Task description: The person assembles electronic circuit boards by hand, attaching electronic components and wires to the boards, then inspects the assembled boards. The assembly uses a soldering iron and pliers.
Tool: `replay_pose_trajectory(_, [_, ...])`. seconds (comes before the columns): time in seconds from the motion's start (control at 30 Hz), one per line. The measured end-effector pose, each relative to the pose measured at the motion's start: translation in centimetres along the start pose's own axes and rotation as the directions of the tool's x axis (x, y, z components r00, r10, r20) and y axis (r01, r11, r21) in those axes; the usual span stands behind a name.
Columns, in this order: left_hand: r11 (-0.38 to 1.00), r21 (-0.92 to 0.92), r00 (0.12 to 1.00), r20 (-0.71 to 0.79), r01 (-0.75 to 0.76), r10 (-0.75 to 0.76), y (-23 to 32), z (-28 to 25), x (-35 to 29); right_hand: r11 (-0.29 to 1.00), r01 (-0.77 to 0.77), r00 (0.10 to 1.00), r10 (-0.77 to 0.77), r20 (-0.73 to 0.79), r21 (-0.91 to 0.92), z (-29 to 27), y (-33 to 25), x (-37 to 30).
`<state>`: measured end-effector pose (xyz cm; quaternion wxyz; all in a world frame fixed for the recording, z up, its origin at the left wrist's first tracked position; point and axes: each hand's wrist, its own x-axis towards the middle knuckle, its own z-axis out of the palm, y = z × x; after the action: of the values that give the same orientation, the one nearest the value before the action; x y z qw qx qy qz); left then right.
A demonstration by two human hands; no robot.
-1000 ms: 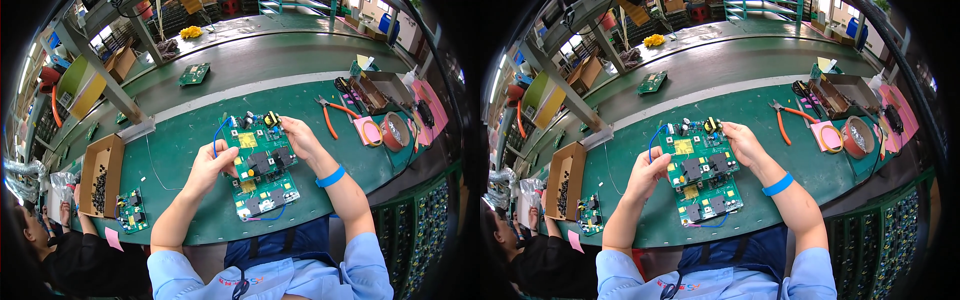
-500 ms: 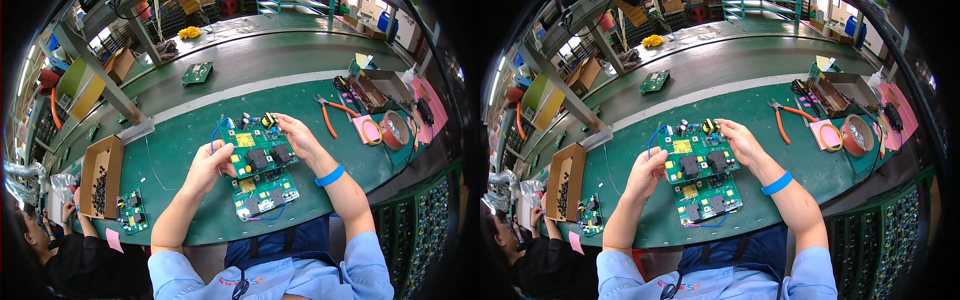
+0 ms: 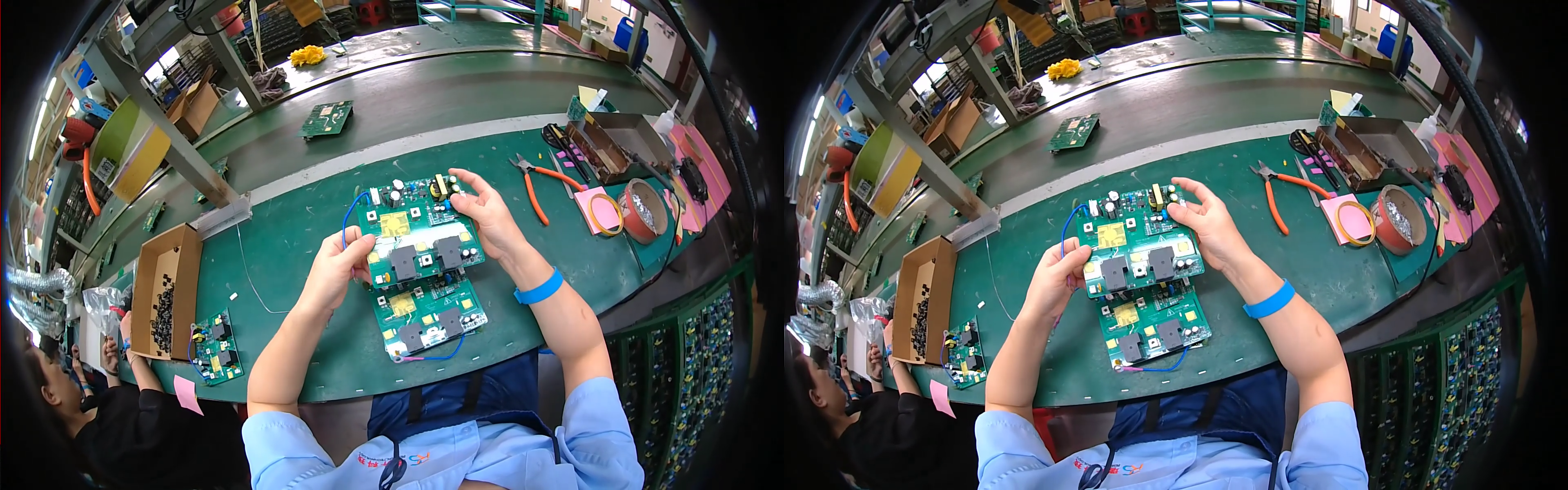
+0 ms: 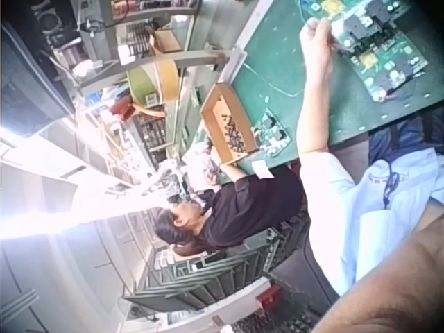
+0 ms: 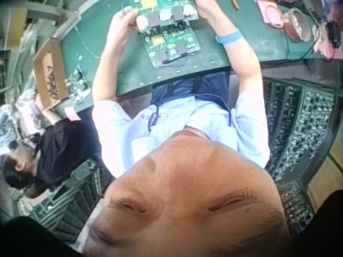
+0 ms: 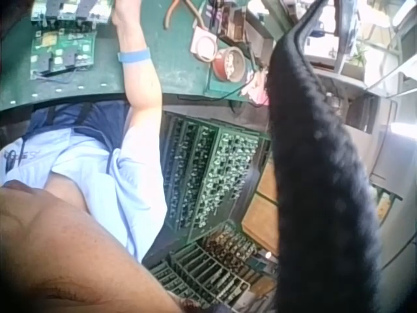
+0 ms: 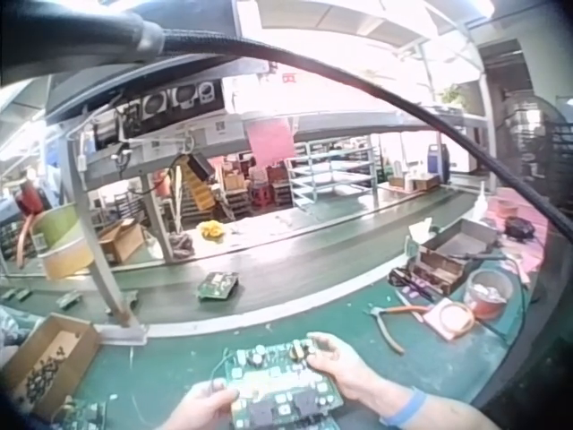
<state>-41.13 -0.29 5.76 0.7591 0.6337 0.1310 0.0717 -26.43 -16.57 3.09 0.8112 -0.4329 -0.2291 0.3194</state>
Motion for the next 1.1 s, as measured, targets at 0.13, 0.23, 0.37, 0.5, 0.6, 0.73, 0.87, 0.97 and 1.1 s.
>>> replay_pose_trajectory(0.13, [0.934,0.351,0.994,-0.056,-0.072,0.097,0.3,0.1,-0.1,0.986,0.159,0.987,-0.157,0.035,-0.057,0.5,-0.3,-0.4])
replay_pose_trajectory(0.23, [0.904,0.301,0.936,-0.084,-0.303,0.342,-0.4,0.7,-0.1,0.932,0.318,0.948,-0.308,0.082,-0.173,1.6,0.1,-1.1])
replay_pose_trajectory(0.37, [0.903,0.287,0.92,-0.132,-0.32,0.368,0.1,1.1,-0.1,0.87,0.429,0.903,-0.415,0.109,-0.241,2.4,0.7,-2.2])
replay_pose_trajectory(0.5, [0.844,0.453,0.906,-0.157,-0.288,0.393,-0.3,0.8,0.1,0.622,0.64,0.762,-0.592,0.264,-0.451,2.4,2.4,-3.1])
replay_pose_trajectory(0.6, [0.842,0.436,0.897,-0.151,-0.317,0.416,-0.7,0.6,0.4,0.549,0.699,0.705,-0.636,0.313,-0.459,2.7,2.5,-3.2])
replay_pose_trajectory(0.73, [0.848,0.408,0.89,-0.155,-0.338,0.429,-1.0,0.5,0.6,0.495,0.704,0.697,-0.621,0.359,-0.51,2.6,2.6,-3.2])
replay_pose_trajectory(0.87, [0.852,0.427,0.903,-0.155,-0.305,0.401,-0.5,0.7,0.1,0.47,0.721,0.677,-0.634,0.374,-0.509,2.2,2.9,-3.0])
replay_pose_trajectory(0.97, [0.836,0.457,0.901,-0.148,-0.302,0.407,-0.5,0.6,0.1,0.477,0.735,0.658,-0.673,0.339,-0.482,2.1,3.0,-2.9])
replay_pose_trajectory(1.1, [0.841,0.433,0.914,-0.082,-0.326,0.397,-0.1,0.0,-0.1,0.593,0.674,0.728,-0.635,0.259,-0.441,2.4,2.1,-2.9])
